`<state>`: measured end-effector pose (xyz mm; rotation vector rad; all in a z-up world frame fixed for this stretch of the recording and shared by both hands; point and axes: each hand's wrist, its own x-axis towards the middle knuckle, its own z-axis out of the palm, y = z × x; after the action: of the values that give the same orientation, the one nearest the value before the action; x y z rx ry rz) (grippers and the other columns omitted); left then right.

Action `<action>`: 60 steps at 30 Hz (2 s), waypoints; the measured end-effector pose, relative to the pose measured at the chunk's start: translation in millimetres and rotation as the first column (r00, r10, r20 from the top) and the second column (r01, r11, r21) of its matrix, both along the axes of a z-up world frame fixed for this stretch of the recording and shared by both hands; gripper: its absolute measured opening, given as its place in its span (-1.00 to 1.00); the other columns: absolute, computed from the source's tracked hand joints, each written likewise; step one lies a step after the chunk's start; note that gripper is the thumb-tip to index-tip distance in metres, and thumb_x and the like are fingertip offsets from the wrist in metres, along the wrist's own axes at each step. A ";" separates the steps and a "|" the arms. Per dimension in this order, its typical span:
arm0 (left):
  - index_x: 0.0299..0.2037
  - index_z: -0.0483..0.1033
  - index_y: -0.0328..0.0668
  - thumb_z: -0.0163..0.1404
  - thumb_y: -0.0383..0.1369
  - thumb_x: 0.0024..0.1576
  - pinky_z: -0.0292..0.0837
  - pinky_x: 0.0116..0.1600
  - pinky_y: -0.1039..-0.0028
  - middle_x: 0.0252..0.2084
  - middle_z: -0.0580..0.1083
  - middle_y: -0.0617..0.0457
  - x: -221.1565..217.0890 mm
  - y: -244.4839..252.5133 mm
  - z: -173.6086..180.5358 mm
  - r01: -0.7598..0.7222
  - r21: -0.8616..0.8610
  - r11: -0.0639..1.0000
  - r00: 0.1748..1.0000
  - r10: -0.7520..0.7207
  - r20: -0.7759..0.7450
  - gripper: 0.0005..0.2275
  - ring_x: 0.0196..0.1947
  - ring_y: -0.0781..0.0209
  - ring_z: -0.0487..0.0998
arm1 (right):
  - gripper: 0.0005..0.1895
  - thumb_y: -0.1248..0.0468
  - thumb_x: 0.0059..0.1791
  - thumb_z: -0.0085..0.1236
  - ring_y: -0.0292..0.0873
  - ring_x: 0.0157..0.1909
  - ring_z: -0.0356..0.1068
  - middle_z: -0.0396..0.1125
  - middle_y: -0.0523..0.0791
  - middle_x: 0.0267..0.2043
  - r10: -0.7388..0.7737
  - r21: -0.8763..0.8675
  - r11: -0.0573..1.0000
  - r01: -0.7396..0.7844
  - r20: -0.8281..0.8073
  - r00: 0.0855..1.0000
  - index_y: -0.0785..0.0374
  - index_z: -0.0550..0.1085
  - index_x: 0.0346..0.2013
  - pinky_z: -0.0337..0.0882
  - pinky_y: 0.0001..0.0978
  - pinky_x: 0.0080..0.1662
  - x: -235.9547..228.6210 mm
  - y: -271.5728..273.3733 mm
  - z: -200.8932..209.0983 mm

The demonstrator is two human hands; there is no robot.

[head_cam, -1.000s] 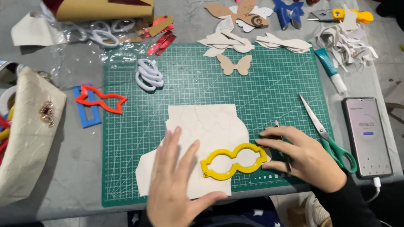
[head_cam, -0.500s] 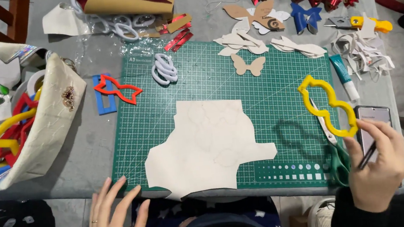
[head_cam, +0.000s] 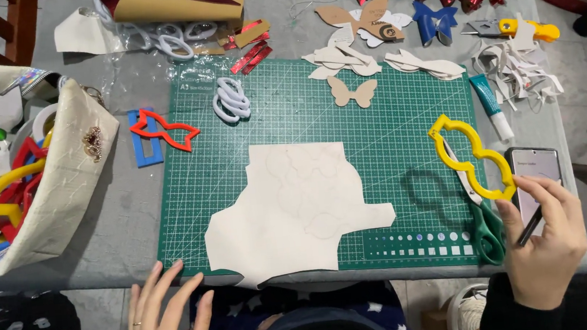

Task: Trace a bow-shaped template onto a sheet of white leather material and cut it out using scissors.

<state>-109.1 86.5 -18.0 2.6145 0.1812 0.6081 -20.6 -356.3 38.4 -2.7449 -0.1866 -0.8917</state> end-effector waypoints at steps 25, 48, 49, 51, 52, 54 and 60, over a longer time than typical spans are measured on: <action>-0.37 0.70 0.00 0.12 -0.31 0.14 0.40 0.36 -0.03 0.00 0.61 0.09 2.5 -19.6 19.7 0.059 -0.161 0.985 0.997 -0.050 0.059 -0.90 0.20 0.03 0.57 | -0.64 0.06 0.10 0.33 0.05 0.15 0.39 0.42 0.02 0.10 -0.164 -0.148 0.979 0.142 -0.151 0.975 0.26 0.61 0.03 0.42 -0.10 0.06 51.0 17.6 -27.1; -0.49 0.58 -0.04 0.16 -0.20 0.12 0.46 -0.31 0.53 -0.45 0.61 0.23 -12.5 -40.1 8.0 0.239 -0.261 0.935 0.970 -0.220 0.102 -0.80 -0.46 0.36 0.64 | -0.83 0.32 0.10 0.01 -0.02 0.04 0.40 0.35 -0.10 0.13 0.209 -0.151 0.944 -0.292 -0.409 0.888 0.12 0.52 -0.05 0.47 -0.14 -0.06 23.4 59.3 1.6; -0.49 0.58 -0.04 0.16 -0.20 0.12 0.46 -0.31 0.53 -0.45 0.61 0.23 -13.6 -43.1 6.9 0.239 -0.261 0.935 0.970 -0.220 0.102 -0.80 -0.46 0.36 0.64 | -0.83 0.32 0.10 0.01 -0.02 0.04 0.40 0.35 -0.10 0.13 0.209 -0.151 0.945 -0.292 -0.408 0.889 0.12 0.52 -0.05 0.47 -0.14 -0.06 25.4 56.1 0.9; -0.50 0.57 0.00 0.17 -0.24 0.11 0.49 -0.32 0.60 -0.45 0.62 0.29 -15.2 -49.1 4.5 0.272 -0.371 0.888 0.962 -0.266 0.070 -0.83 -0.46 0.44 0.64 | -0.58 0.60 -0.08 -0.08 -0.04 0.03 0.40 0.35 -0.06 0.15 0.255 -0.228 0.890 -0.394 -0.467 0.847 0.20 0.47 -0.01 0.45 -0.16 0.09 30.1 49.4 -0.2; -0.50 0.57 0.00 0.17 -0.24 0.11 0.49 -0.32 0.60 -0.45 0.62 0.29 -17.8 -50.8 -0.4 0.273 -0.371 0.887 0.961 -0.266 0.072 -0.83 -0.46 0.44 0.64 | -0.58 0.60 -0.08 -0.08 -0.04 0.03 0.40 0.35 -0.06 0.15 0.254 -0.230 0.890 -0.393 -0.466 0.848 0.20 0.47 -0.01 0.45 -0.16 0.09 30.7 43.7 -3.6; -0.50 0.61 0.07 0.15 -0.17 0.12 0.50 -0.35 0.61 -0.45 0.64 0.34 -23.3 -54.3 -9.8 0.221 -0.420 0.880 0.959 -0.274 -0.070 -0.82 -0.48 0.50 0.65 | -0.49 0.63 -0.19 -0.02 -0.02 0.08 0.39 0.36 -0.10 0.22 0.208 -0.267 0.884 -0.383 -0.509 0.835 0.15 0.47 -0.03 0.43 -0.12 0.14 31.1 31.7 -10.4; -0.46 0.65 0.06 0.13 -0.14 0.15 0.53 -0.32 0.60 -0.42 0.66 0.31 -19.0 -59.5 -8.7 0.282 -0.466 0.838 0.929 -0.359 -0.084 -0.80 -0.42 0.46 0.69 | -0.80 0.40 0.03 0.09 -0.02 0.01 0.48 0.43 -0.12 0.14 0.202 -0.327 0.895 -0.302 -0.307 0.930 0.10 0.52 -0.09 0.47 -0.15 -0.04 37.5 50.3 18.3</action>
<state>-128.1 27.0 -26.7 2.1709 -0.0663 0.1918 16.9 -306.0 56.7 -3.0444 -0.7122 -0.4454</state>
